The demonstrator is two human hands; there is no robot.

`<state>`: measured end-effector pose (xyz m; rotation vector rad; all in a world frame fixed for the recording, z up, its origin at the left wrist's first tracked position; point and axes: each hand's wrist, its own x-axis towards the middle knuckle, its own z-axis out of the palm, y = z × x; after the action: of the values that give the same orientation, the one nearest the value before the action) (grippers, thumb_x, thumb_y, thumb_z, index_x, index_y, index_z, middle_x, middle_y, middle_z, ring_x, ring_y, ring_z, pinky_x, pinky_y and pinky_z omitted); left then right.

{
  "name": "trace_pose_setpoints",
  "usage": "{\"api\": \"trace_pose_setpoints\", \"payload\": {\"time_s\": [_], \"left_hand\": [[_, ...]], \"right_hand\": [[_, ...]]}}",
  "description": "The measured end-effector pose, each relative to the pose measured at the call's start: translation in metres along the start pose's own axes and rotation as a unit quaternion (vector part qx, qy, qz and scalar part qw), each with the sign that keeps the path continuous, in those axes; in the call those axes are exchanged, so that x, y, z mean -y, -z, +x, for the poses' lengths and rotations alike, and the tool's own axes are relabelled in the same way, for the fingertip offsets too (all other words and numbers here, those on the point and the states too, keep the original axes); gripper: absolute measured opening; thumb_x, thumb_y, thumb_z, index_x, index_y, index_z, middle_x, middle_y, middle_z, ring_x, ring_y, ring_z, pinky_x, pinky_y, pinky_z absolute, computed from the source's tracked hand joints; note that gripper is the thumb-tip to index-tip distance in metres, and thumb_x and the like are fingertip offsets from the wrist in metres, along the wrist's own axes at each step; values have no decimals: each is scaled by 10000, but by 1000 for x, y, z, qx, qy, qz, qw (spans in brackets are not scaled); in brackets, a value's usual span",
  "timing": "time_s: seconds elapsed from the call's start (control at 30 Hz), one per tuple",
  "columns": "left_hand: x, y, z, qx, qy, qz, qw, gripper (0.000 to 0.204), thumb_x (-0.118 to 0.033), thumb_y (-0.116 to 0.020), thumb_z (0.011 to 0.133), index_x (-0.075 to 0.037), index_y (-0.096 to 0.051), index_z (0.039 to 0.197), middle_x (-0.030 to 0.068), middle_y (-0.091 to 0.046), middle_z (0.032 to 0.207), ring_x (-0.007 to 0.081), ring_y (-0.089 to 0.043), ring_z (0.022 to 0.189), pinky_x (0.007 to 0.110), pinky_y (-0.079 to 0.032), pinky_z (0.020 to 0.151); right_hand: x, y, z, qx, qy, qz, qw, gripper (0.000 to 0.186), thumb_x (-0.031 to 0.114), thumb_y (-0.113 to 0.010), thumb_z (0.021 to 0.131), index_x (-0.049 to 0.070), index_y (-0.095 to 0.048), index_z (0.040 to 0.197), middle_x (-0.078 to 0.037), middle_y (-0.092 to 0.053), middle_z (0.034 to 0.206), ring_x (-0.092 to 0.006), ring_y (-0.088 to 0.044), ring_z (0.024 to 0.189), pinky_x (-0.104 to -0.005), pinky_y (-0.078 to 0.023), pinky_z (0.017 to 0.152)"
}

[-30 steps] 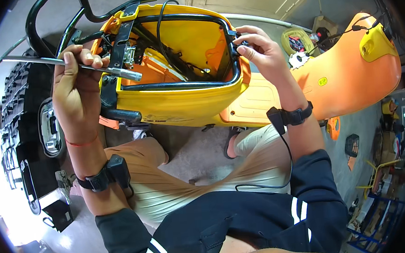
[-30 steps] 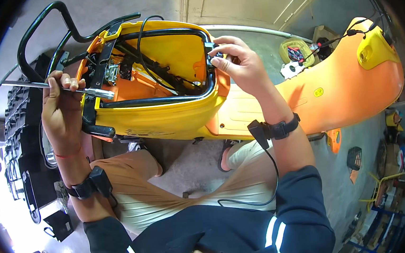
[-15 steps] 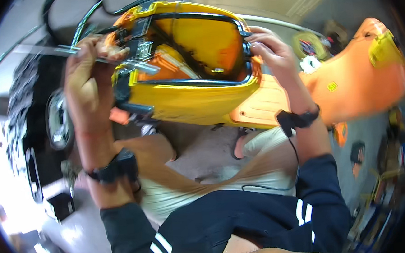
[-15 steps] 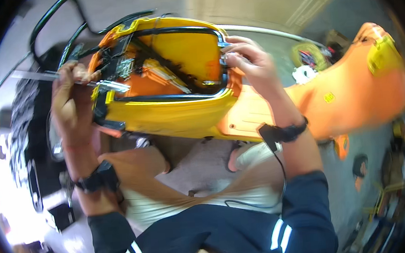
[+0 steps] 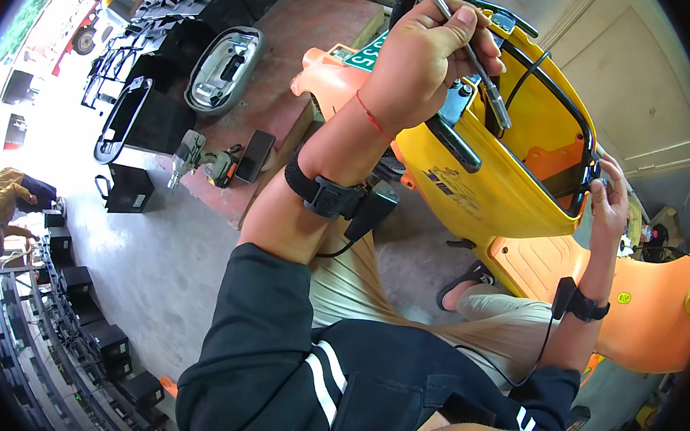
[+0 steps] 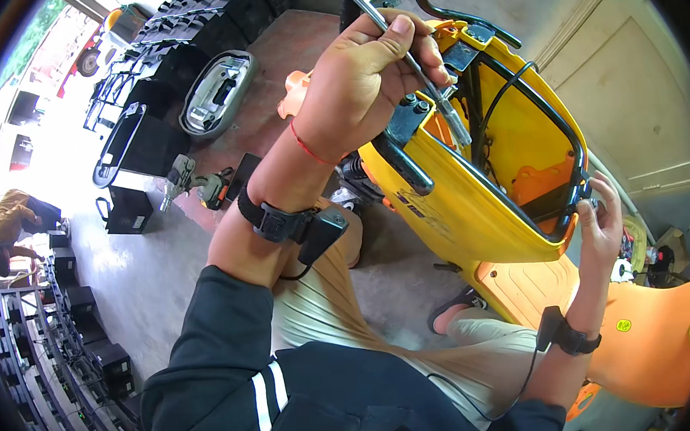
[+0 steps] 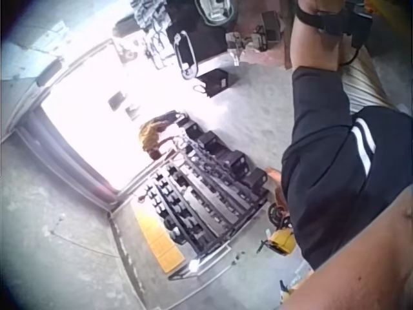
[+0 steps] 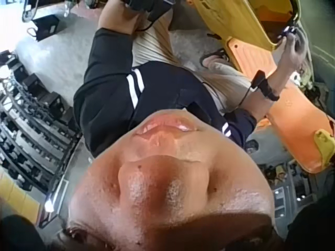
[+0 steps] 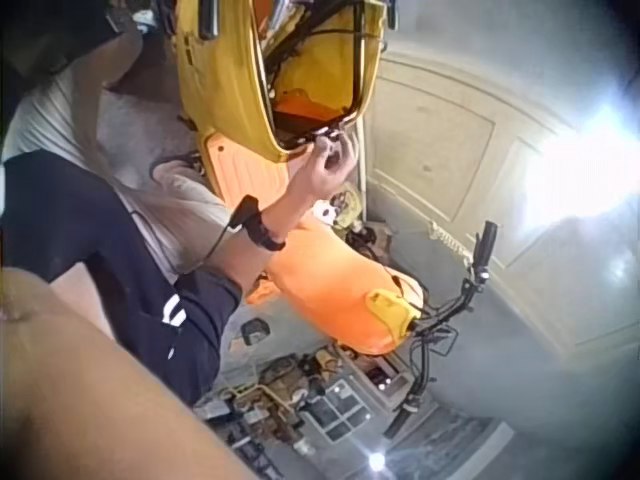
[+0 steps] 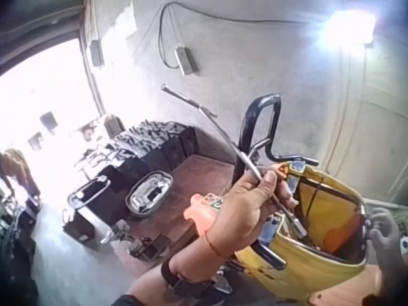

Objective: The person disassembles a scooter by unscrewing bolts with a socket wrench and a screwdriver to remove the internal storage compartment. They then pick up small fasteners from a yellow bowl and screw them into the frame using a screwdriver.

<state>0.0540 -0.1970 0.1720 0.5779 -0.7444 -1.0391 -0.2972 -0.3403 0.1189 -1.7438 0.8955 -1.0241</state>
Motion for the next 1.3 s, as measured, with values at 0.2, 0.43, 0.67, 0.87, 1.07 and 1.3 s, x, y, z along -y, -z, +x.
{"api": "trace_pose_setpoints", "payload": {"time_s": [0.2, 0.43, 0.67, 0.87, 1.07, 1.3], "left_hand": [[-1, -1, 1, 16, 0, -25, 1000, 217, -195, -461, 1043, -7, -568, 1021, 103, -616, 874, 237, -645, 801, 368, -539, 806], [-1, -1, 1, 15, 2, -16, 1000, 206, -190, -466, 1041, -9, -563, 1027, 109, -616, 871, 240, -644, 801, 372, -538, 803], [0, -1, 0, 15, 9, -27, 999, 211, -197, -468, 1041, -9, -564, 1027, 106, -616, 879, 244, -639, 811, 378, -533, 814], [-2, -4, -1, 20, 4, -29, 999, 201, -189, -471, 1040, -10, -562, 1026, 106, -616, 872, 233, -642, 798, 365, -537, 808], [-3, -2, -1, 10, 7, -17, 1000, 202, -188, -472, 1039, -7, -560, 1031, 107, -614, 867, 235, -640, 798, 371, -536, 811], [-4, 1, -1, 15, 12, -15, 1000, 220, -208, -462, 1044, -12, -562, 1029, 98, -599, 875, 235, -620, 833, 387, -524, 837]], "right_hand": [[-12, 12, 1, 26, 46, -86, 995, 137, 105, -690, 916, -13, -637, 960, -51, -551, 1118, -117, -542, 935, -245, -456, 833], [-7, 17, 1, 43, 61, -105, 992, 140, 102, -648, 941, -18, -634, 1012, -68, -570, 1134, -140, -537, 1044, -263, -414, 927], [-1, 22, -2, 13, 4, -180, 983, 138, 99, -690, 913, -2, -606, 958, -26, -514, 1049, -103, -500, 946, -243, -413, 860], [2, 22, -3, 24, 95, -159, 982, 206, 134, -669, 932, -6, -618, 1074, -44, -532, 1089, -115, -499, 894, -244, -419, 813], [14, 4, -3, 21, 124, -163, 978, 174, 141, -668, 934, 6, -641, 1040, -30, -548, 1040, -85, -464, 785, -218, -406, 724], [24, -10, -4, 8, 137, -146, 980, 164, 146, -709, 897, 9, -623, 928, -16, -538, 973, -64, -370, 670, -219, -347, 623]]}}
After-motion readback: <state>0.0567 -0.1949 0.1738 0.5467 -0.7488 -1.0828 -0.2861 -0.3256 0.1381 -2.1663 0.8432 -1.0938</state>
